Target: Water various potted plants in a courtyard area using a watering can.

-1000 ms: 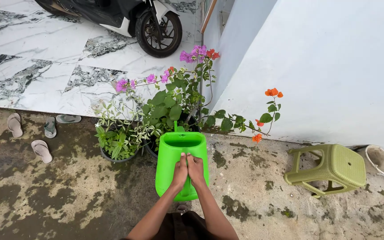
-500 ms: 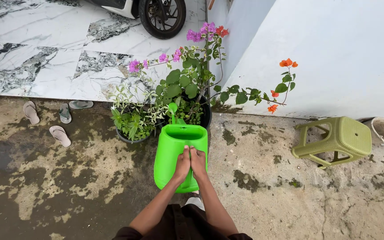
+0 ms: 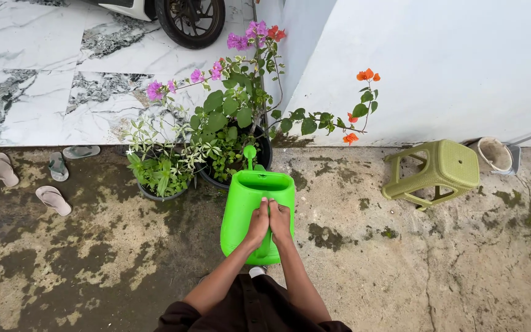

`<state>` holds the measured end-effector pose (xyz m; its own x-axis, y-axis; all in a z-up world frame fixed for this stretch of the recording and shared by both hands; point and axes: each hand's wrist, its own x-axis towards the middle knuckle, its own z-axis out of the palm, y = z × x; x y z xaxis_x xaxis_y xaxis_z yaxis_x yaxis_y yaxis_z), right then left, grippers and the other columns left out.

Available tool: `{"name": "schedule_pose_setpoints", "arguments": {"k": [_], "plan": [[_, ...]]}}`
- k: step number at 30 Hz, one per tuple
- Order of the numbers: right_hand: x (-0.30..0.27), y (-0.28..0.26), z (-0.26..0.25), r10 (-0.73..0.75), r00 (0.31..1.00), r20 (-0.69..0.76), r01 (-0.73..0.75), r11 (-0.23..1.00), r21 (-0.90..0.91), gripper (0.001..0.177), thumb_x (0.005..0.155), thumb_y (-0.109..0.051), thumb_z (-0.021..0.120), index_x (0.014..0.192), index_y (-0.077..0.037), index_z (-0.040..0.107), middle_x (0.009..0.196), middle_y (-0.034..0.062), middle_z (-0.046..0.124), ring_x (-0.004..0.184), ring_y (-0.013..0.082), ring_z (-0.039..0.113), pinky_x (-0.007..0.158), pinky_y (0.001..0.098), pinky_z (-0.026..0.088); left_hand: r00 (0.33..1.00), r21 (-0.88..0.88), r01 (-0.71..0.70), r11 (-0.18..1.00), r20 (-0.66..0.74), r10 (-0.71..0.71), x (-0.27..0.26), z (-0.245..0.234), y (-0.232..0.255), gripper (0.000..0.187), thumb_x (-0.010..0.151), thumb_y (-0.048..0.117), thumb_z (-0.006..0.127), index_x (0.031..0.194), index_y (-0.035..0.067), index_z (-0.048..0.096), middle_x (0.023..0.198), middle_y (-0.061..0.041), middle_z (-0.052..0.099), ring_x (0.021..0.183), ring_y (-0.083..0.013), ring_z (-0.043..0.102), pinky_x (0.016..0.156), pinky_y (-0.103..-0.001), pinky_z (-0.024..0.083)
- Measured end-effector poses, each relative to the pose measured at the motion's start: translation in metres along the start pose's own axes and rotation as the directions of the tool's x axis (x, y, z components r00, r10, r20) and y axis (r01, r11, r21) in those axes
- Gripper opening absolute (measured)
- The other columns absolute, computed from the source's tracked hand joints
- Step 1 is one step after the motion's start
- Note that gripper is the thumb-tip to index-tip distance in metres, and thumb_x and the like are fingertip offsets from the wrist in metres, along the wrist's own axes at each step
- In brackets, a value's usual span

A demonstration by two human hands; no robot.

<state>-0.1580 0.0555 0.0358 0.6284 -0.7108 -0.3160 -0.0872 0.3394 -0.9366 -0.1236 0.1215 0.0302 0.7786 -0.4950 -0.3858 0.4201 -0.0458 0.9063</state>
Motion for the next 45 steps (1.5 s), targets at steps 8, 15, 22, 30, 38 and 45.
{"name": "schedule_pose_setpoints", "arguments": {"k": [8, 15, 22, 30, 38, 45], "plan": [[0.046, -0.034, -0.022, -0.099, 0.993, 0.057, 0.100, 0.995, -0.012, 0.029, 0.100, -0.017, 0.057, 0.080, -0.001, 0.069, 0.076, 0.0015, 0.067, 0.066, 0.0080, 0.055, 0.060, 0.0285, 0.044, 1.000, -0.051, 0.014, 0.999, 0.026, -0.013, 0.033, 0.045, 0.022, 0.064, 0.106, 0.050, 0.033, 0.106, -0.002, 0.071, 0.094, -0.011, 0.074, 0.091, -0.0185, 0.067, 0.083, -0.037, 0.051], [0.069, -0.040, -0.010, -0.129, 0.974, 0.184, 0.137, 0.990, -0.028, 0.030, 0.101, -0.017, 0.057, 0.075, -0.003, 0.063, 0.073, -0.0016, 0.061, 0.065, 0.0060, 0.048, 0.058, 0.0289, 0.040, 0.994, -0.050, -0.057, 0.997, -0.091, 0.053, 0.053, 0.043, 0.024, 0.066, 0.107, 0.049, 0.033, 0.103, -0.005, 0.071, 0.090, -0.014, 0.073, 0.087, -0.0191, 0.066, 0.080, -0.038, 0.052], [0.075, -0.014, 0.023, -0.059, 0.942, 0.330, 0.103, 0.988, -0.116, 0.039, 0.103, -0.020, 0.058, 0.069, -0.002, 0.062, 0.067, -0.0016, 0.057, 0.061, 0.0066, 0.044, 0.054, 0.0288, 0.036, 0.962, -0.053, -0.086, 0.995, -0.264, 0.069, 0.040, 0.007, 0.036, 0.064, 0.107, 0.048, 0.032, 0.102, -0.003, 0.071, 0.088, -0.013, 0.072, 0.085, -0.0190, 0.065, 0.080, -0.037, 0.051], [0.038, 0.003, 0.076, 0.059, 0.886, 0.461, 0.025, 0.984, -0.174, 0.036, 0.100, -0.023, 0.057, 0.073, -0.002, 0.067, 0.068, -0.0008, 0.063, 0.060, 0.0073, 0.051, 0.056, 0.0280, 0.041, 0.922, -0.159, -0.106, 0.982, -0.385, 0.037, 0.012, -0.049, 0.033, 0.064, 0.107, 0.047, 0.031, 0.098, -0.002, 0.071, 0.084, -0.009, 0.069, 0.080, -0.0155, 0.061, 0.078, -0.035, 0.050], [0.004, 0.029, 0.109, 0.094, 0.856, 0.508, -0.028, 0.990, -0.135, 0.032, 0.101, -0.023, 0.059, 0.077, -0.003, 0.067, 0.072, -0.0010, 0.063, 0.063, 0.0069, 0.052, 0.057, 0.0276, 0.042, 0.891, -0.128, -0.095, 0.987, -0.454, 0.026, -0.012, -0.095, 0.025, 0.065, 0.109, 0.047, 0.033, 0.087, -0.004, 0.067, 0.076, -0.011, 0.065, 0.073, -0.0171, 0.056, 0.071, -0.038, 0.048], [-0.031, 0.033, 0.109, 0.092, 0.921, 0.379, -0.058, 0.993, -0.102, 0.033, 0.101, -0.022, 0.058, 0.077, -0.002, 0.067, 0.070, 0.0008, 0.062, 0.061, 0.0083, 0.051, 0.057, 0.0285, 0.041, 0.949, -0.101, -0.090, 0.991, -0.310, 0.055, -0.043, -0.111, 0.036, 0.059, 0.105, 0.048, 0.033, 0.087, 0.005, 0.070, 0.072, -0.004, 0.064, 0.070, -0.0128, 0.056, 0.069, -0.035, 0.047]]}}
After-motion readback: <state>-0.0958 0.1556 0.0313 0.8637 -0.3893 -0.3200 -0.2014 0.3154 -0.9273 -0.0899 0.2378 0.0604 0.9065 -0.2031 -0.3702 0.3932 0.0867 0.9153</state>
